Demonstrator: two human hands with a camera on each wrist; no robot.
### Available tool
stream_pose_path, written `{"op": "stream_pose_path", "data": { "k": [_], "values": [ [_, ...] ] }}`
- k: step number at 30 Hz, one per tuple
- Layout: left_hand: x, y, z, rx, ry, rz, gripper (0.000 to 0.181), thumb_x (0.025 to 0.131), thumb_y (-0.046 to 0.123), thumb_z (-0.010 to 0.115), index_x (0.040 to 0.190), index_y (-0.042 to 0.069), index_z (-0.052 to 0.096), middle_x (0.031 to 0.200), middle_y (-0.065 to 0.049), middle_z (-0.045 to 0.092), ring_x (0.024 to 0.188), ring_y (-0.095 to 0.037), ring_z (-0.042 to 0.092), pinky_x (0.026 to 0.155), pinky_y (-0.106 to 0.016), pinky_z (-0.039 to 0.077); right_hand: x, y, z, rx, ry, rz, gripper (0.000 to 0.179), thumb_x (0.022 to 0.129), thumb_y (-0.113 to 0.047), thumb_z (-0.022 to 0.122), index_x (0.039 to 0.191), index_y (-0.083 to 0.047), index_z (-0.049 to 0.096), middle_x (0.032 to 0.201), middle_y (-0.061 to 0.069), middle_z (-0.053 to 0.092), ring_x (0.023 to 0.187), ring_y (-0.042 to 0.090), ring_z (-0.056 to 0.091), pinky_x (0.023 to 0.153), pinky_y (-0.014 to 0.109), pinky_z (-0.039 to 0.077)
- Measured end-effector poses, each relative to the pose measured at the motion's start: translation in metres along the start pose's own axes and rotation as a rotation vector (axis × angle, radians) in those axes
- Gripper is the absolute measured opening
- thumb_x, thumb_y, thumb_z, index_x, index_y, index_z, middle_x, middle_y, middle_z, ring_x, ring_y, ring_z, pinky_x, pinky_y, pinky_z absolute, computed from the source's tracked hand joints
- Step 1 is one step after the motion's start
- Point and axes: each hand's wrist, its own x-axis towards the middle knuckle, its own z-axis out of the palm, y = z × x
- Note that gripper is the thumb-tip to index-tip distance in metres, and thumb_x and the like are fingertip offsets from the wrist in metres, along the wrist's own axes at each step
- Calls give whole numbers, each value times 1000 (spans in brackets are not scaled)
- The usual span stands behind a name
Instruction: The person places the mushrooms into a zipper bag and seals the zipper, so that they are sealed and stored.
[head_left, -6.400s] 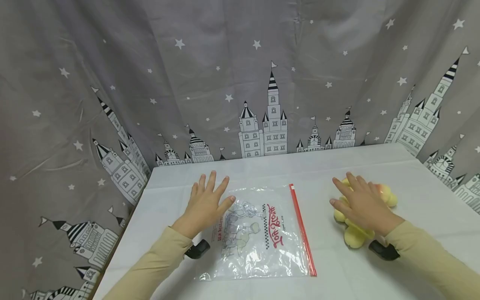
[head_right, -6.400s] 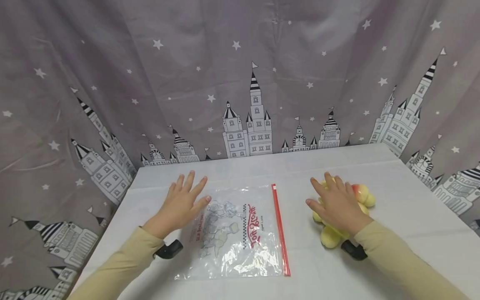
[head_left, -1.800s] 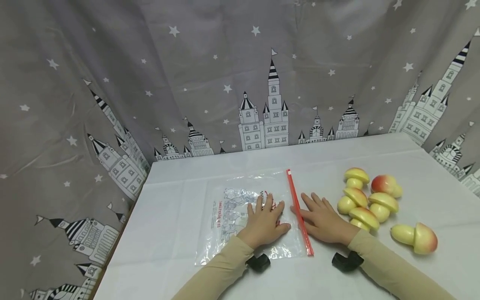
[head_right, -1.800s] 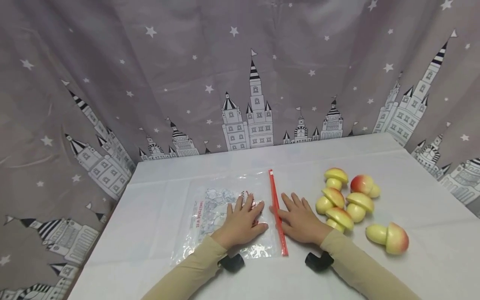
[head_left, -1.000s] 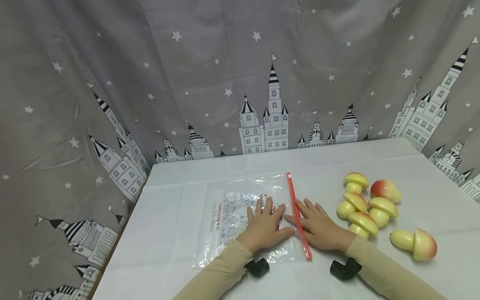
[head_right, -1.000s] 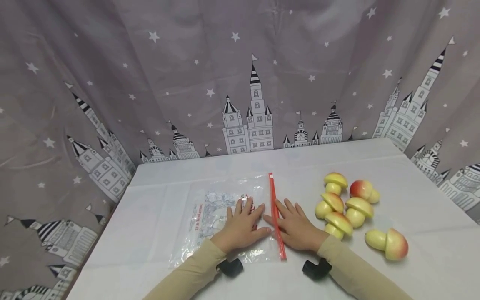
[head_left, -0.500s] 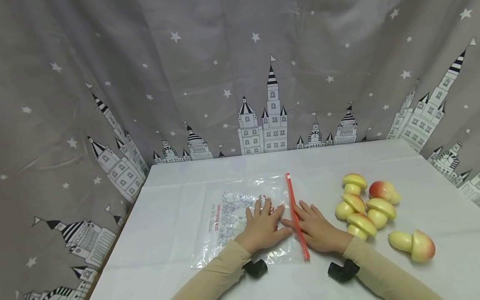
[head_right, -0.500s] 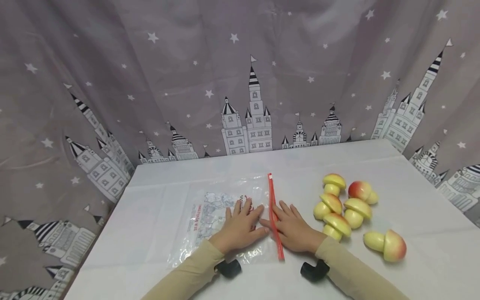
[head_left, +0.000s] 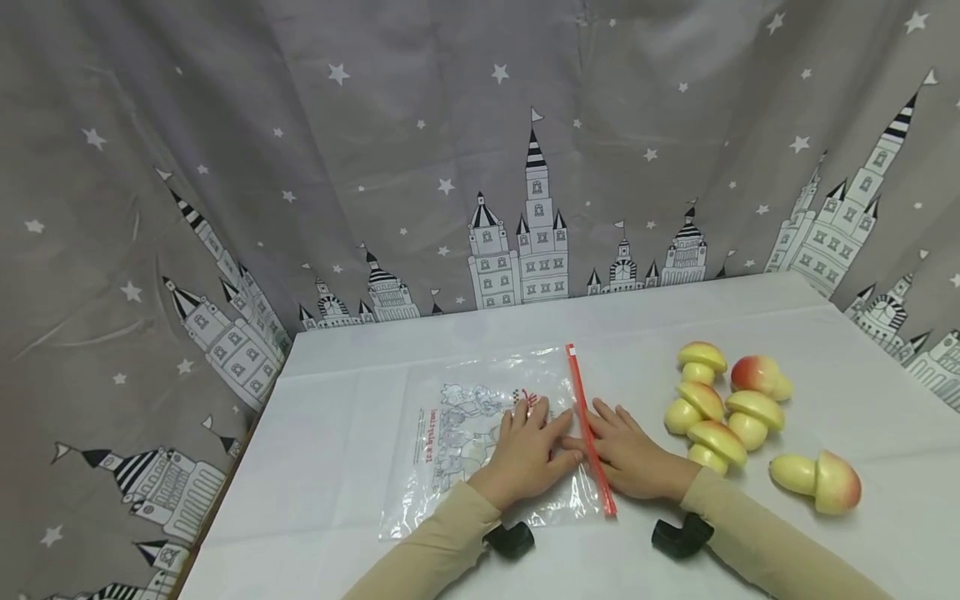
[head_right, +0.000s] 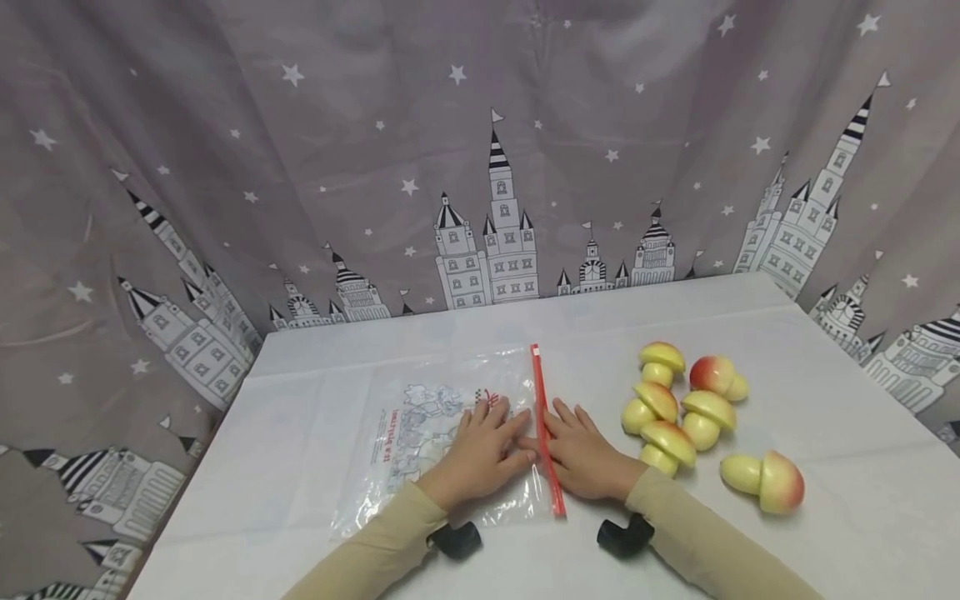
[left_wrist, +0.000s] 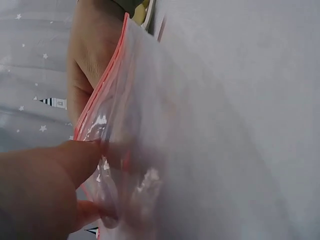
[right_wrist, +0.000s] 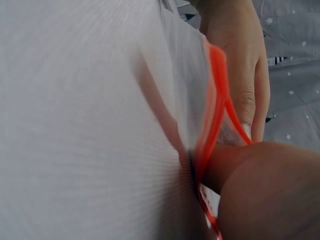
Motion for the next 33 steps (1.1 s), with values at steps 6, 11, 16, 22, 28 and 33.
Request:
{"op": "stream_pose_path", "data": {
  "k": [6,11,16,22,28,33],
  "values": [
    [-1,2,1,-6,11,43,63,99,47,55,156,22,43,160,-22,39,151,-51,27,119,-69,25,0,-2,1,15,1,-10,41,103,-21,51,142,-15,61,159,27,39,148,59,26,114,77,20],
    [-2,3,1,-10,14,57,62,99,45,56,154,19,45,160,-21,40,152,-49,28,119,-68,27,0,-3,1,9,7,-35,39,102,-18,51,139,-13,64,155,27,44,146,59,29,112,77,23],
    [-3,4,0,-12,23,61,61,99,45,56,154,18,47,160,-21,40,151,-49,29,118,-68,28,1,-3,1,7,11,-41,40,101,-14,50,138,-13,64,154,27,46,146,59,29,112,77,23],
    [0,3,-1,-2,46,76,61,99,45,57,153,18,48,159,-22,41,150,-48,31,116,-68,30,1,-3,1,-7,22,-25,41,101,-14,51,141,-9,61,154,28,45,146,58,30,113,76,24],
    [1,0,-4,-17,42,83,63,96,47,60,153,22,47,160,-21,39,150,-47,31,117,-69,29,2,-3,1,-7,26,-23,47,101,-17,52,148,-9,53,158,28,40,148,56,29,114,75,23],
    [-1,-5,-13,-37,19,45,81,86,51,72,156,23,42,163,-22,34,151,-51,28,118,-70,26,1,-3,1,-2,17,-17,56,101,-21,54,155,-15,42,160,25,39,149,54,27,115,75,23]
  ]
}}
